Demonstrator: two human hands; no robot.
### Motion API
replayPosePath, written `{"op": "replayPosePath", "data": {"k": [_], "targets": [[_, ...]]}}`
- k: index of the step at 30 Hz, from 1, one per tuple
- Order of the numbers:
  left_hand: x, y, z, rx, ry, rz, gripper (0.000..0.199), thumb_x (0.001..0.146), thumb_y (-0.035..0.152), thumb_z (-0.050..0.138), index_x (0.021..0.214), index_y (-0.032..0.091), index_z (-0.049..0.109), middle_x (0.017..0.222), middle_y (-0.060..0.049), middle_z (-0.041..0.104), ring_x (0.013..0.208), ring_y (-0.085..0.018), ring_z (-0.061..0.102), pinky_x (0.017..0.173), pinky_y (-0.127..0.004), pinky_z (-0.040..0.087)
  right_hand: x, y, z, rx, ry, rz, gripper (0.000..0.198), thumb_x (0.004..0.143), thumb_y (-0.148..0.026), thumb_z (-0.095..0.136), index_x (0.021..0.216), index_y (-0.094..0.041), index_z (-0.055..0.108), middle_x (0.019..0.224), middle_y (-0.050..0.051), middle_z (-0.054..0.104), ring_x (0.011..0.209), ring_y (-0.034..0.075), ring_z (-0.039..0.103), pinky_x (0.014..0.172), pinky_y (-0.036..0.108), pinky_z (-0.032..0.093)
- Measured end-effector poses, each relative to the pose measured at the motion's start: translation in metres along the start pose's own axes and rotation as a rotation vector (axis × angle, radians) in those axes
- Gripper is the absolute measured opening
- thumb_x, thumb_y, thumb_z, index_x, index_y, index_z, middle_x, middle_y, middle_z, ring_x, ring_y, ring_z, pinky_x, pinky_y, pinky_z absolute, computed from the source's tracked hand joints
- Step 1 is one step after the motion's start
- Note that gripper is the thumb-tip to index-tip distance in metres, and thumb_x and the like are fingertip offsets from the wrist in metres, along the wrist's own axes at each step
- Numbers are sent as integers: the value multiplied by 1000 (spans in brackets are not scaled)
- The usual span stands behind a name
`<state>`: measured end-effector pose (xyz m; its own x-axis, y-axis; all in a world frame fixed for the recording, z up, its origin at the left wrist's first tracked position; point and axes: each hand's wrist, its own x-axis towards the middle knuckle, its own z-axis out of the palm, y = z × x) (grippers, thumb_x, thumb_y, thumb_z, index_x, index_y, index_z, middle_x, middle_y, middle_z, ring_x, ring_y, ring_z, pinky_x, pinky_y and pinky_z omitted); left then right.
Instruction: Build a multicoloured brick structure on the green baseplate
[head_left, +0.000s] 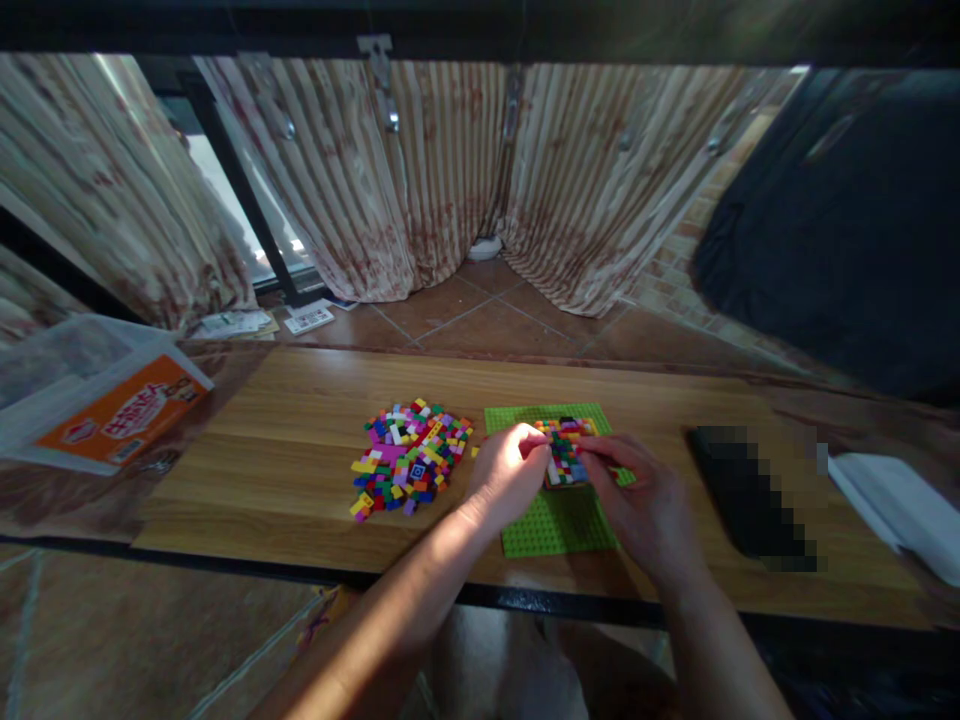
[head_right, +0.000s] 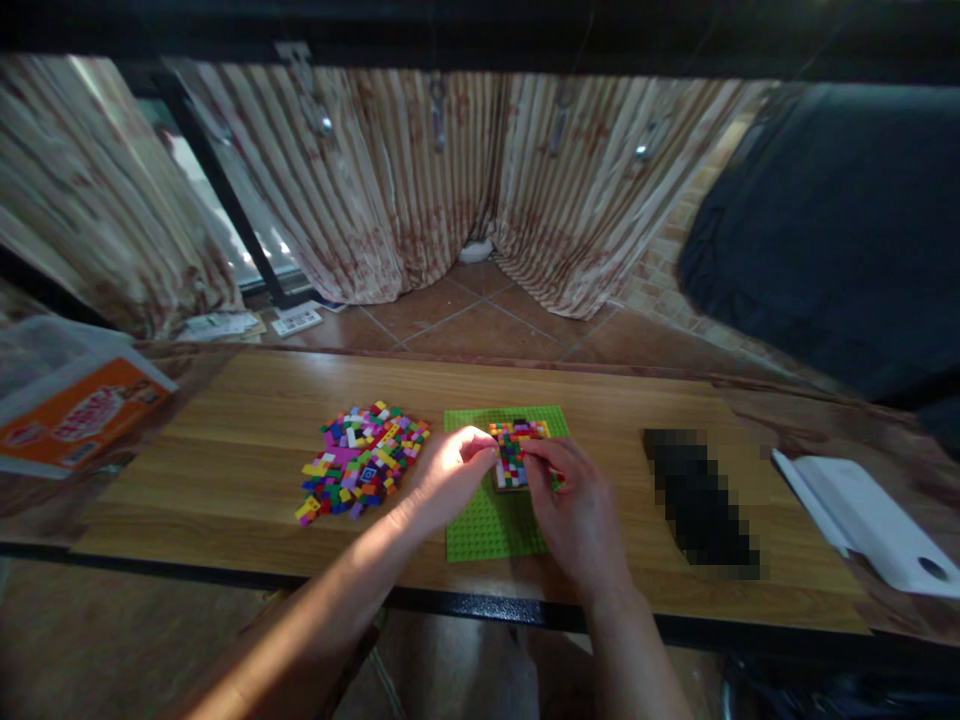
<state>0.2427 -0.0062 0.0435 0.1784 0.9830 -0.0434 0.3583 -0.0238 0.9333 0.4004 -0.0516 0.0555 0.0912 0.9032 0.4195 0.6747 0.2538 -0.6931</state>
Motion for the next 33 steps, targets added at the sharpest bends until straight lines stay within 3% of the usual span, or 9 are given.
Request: {"op": "replayPosePath", "data": {"k": [5,10,33], "targets": [[-2,0,2,39,-19,7,12,76,26,58,81,19,67,76,-1,70,71,-15,63,64,-25,47,-3,-2,6,-126,-70,-143,16,87,-22,56,92,-23,71,93,5,69,90,21,63,80,37,52],[-7,6,3,100,-20,44,7,76,22,58,76,19,64,70,0,68,64,-14,60,58,-24,44,-3,0,11,-232,-56,-173,17,85,-20,56,89,-23,73,92,6,69,90,23,61,81,40,51],[-10,11,6,143,-4,61,8,75,21,58,77,20,66,72,-1,68,67,-15,59,61,-26,45,-2,-3,8,-130,4,18,15,86,-28,55,87,-21,69,88,6,69,80,20,63,74,37,50]]}}
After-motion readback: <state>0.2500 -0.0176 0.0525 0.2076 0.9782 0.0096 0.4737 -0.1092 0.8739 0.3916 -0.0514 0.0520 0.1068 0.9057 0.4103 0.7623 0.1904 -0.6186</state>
